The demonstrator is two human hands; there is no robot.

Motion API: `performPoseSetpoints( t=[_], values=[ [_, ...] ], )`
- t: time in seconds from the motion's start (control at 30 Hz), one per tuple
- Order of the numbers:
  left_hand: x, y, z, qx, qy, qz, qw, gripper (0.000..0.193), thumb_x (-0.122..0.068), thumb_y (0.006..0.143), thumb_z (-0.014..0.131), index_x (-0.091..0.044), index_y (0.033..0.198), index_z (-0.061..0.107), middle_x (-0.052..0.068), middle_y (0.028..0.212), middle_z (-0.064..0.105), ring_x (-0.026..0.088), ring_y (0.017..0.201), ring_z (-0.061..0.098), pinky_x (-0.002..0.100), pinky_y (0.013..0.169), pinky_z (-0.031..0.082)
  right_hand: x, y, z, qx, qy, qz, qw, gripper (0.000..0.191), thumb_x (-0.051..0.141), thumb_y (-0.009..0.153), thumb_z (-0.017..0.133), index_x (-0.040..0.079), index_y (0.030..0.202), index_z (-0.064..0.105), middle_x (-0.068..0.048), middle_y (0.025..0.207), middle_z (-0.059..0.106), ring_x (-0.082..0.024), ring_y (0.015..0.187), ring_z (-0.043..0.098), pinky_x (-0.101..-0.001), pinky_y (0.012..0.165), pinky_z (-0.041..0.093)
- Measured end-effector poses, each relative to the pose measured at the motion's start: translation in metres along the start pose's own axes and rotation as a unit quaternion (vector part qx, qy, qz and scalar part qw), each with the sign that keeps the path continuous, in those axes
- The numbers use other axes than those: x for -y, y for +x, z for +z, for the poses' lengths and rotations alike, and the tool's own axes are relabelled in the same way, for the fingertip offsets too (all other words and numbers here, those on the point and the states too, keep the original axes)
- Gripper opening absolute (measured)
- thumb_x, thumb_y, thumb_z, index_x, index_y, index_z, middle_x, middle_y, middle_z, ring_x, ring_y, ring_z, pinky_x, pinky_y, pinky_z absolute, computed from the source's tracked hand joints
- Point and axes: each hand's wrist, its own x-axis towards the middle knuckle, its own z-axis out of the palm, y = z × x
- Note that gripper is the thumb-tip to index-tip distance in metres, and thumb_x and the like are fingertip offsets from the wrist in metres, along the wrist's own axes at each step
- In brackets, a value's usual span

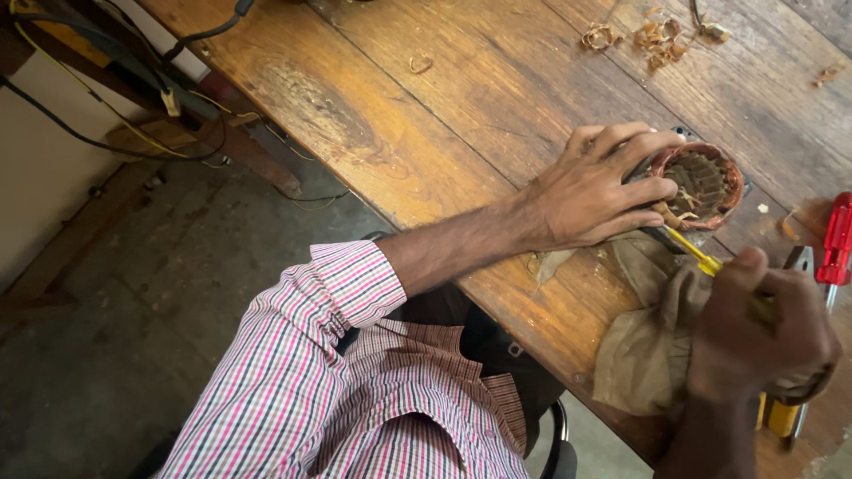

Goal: The person wipes a cloth over a motor component on the workbench, then uses a small yellow screwdriver to pick debris out of the component's interior, and finally uses a red-handled screwdriver to scrape remaining material from inside it.

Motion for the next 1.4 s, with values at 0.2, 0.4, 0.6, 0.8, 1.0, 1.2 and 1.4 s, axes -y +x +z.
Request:
performPoseSetpoints(
  t=[0.2, 0.4, 0.6, 0.8, 1.0, 1.2, 1.4],
  values=[
    [-0.001, -0.001, 0.003, 0.005, -0.004, -0.009, 1.0, 0.038, -0.056, 0.101, 0.059, -0.025, 0.124, 0.065, 0.008, 0.154, 0.034, 0.028, 0.143, 0.03, 0.055, 0.117, 0.032, -0.005, -0.003, 0.003, -0.006, 0.006, -0.045, 0.999, 0.02, 0.0, 0.104, 0.065, -0.005, 0.085, 0.064, -0.01, 0.075, 0.065, -0.014, 0.063, 0.059, -0.0276, 0.062, 0.044],
    [-0.002, 0.0, 0.003, 0.0, -0.009, -0.008, 1.0, 0.038, -0.055, 0.101, 0.06, -0.025, 0.124, 0.065, 0.007, 0.154, 0.034, 0.027, 0.144, 0.03, 0.055, 0.117, 0.032, -0.009, -0.005, 0.004, -0.019, 0.038, -0.026, 0.999, 0.025, -0.002, 0.108, 0.062, -0.004, 0.083, 0.06, -0.011, 0.08, 0.066, -0.014, 0.065, 0.059, -0.0273, 0.062, 0.042],
    [-0.002, -0.001, 0.003, -0.005, -0.007, -0.01, 1.0, 0.039, -0.055, 0.102, 0.061, -0.024, 0.124, 0.065, 0.006, 0.154, 0.034, 0.027, 0.144, 0.03, 0.054, 0.118, 0.033, -0.006, 0.002, 0.004, -0.014, 0.008, -0.036, 0.999, 0.032, 0.004, 0.107, 0.07, -0.004, 0.078, 0.06, -0.01, 0.067, 0.06, -0.015, 0.058, 0.056, -0.0295, 0.057, 0.04],
    [-0.001, -0.001, 0.004, -0.001, -0.008, -0.012, 1.0, 0.039, -0.056, 0.101, 0.061, -0.024, 0.123, 0.066, 0.008, 0.154, 0.035, 0.027, 0.143, 0.031, 0.054, 0.117, 0.033, -0.006, -0.008, 0.004, -0.031, 0.04, -0.008, 0.999, 0.03, -0.001, 0.108, 0.061, -0.004, 0.079, 0.056, -0.012, 0.077, 0.065, -0.015, 0.063, 0.057, -0.0286, 0.06, 0.041],
    [-0.002, -0.002, 0.002, -0.009, -0.01, -0.011, 1.0, 0.038, -0.054, 0.101, 0.063, -0.025, 0.124, 0.066, 0.006, 0.154, 0.035, 0.027, 0.144, 0.031, 0.053, 0.118, 0.033, -0.009, -0.007, 0.005, -0.051, 0.004, 0.002, 0.999, 0.031, -0.002, 0.11, 0.063, -0.004, 0.08, 0.055, -0.013, 0.077, 0.064, -0.015, 0.063, 0.052, -0.0282, 0.06, 0.038],
    [-0.004, -0.001, -0.005, 0.0, -0.014, -0.016, 1.0, 0.039, -0.053, 0.101, 0.064, -0.024, 0.126, 0.065, 0.007, 0.155, 0.035, 0.028, 0.145, 0.031, 0.054, 0.119, 0.033, 0.005, 0.001, 0.003, -0.034, 0.033, 0.011, 0.999, 0.029, -0.004, 0.109, 0.066, -0.002, 0.081, 0.06, -0.01, 0.074, 0.063, -0.013, 0.059, 0.055, -0.028, 0.055, 0.039],
    [-0.006, 0.006, -0.011, 0.019, -0.011, -0.008, 1.0, 0.039, -0.05, 0.098, 0.072, -0.022, 0.125, 0.067, 0.014, 0.154, 0.035, 0.034, 0.143, 0.031, 0.06, 0.118, 0.03, 0.018, 0.013, -0.001, -0.087, -0.061, -0.043, 0.993, 0.029, -0.004, 0.102, 0.071, 0.0, 0.076, 0.058, -0.01, 0.069, 0.057, -0.016, 0.061, 0.053, -0.0303, 0.059, 0.044]
  ],
)
